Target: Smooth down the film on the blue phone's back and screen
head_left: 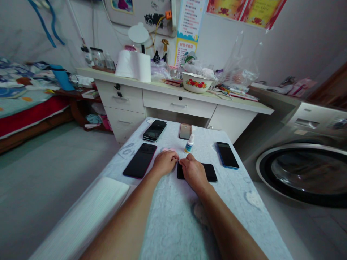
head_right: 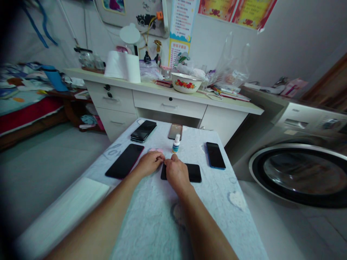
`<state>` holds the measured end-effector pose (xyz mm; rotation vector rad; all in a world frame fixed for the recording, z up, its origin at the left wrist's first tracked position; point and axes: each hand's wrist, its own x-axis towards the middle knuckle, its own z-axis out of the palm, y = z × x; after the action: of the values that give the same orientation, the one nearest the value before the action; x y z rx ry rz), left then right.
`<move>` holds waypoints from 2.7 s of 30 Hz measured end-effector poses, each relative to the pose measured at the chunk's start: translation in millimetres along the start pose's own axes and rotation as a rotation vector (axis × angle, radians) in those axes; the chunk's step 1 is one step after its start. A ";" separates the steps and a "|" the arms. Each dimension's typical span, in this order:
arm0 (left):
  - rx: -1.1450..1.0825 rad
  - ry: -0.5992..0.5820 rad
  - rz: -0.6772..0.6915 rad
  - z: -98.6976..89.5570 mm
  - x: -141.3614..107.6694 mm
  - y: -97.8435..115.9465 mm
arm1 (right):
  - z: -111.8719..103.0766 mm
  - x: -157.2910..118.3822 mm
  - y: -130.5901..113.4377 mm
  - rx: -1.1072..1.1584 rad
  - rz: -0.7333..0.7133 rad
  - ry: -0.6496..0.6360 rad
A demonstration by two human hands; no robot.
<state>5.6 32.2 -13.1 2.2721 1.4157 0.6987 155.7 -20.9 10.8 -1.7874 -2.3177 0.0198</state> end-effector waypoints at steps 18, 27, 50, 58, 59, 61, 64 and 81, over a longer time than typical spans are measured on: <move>-0.019 -0.007 0.014 -0.8 0.3 0.6 | -12.8 -13.5 -4.4 0.005 -0.052 -0.061; -0.029 -0.016 0.042 2.1 1.6 -4.3 | -16.1 -13.2 17.1 -0.061 0.151 -0.057; -0.049 -0.017 0.030 4.4 2.8 -5.5 | -16.5 -9.3 18.5 -0.106 0.228 -0.077; -0.062 -0.019 0.007 3.5 2.3 -4.7 | -30.5 -14.5 34.5 -0.120 0.297 -0.141; -0.062 -0.019 0.005 3.4 2.3 -4.5 | -31.1 -15.2 36.6 -0.123 0.300 -0.143; -0.063 -0.020 0.007 2.9 2.2 -3.9 | -31.3 -17.1 41.6 -0.130 0.304 -0.142; -0.065 -0.026 0.011 1.5 2.0 -2.5 | -30.9 -20.8 51.3 -0.147 0.320 -0.142; -0.077 -0.008 0.045 5.6 3.1 -9.4 | -29.8 -38.0 80.0 -0.129 0.469 -0.040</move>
<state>3.3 38.7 -22.2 2.2511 1.3147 0.7446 246.4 -39.9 22.5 -2.3738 -1.9072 -0.0214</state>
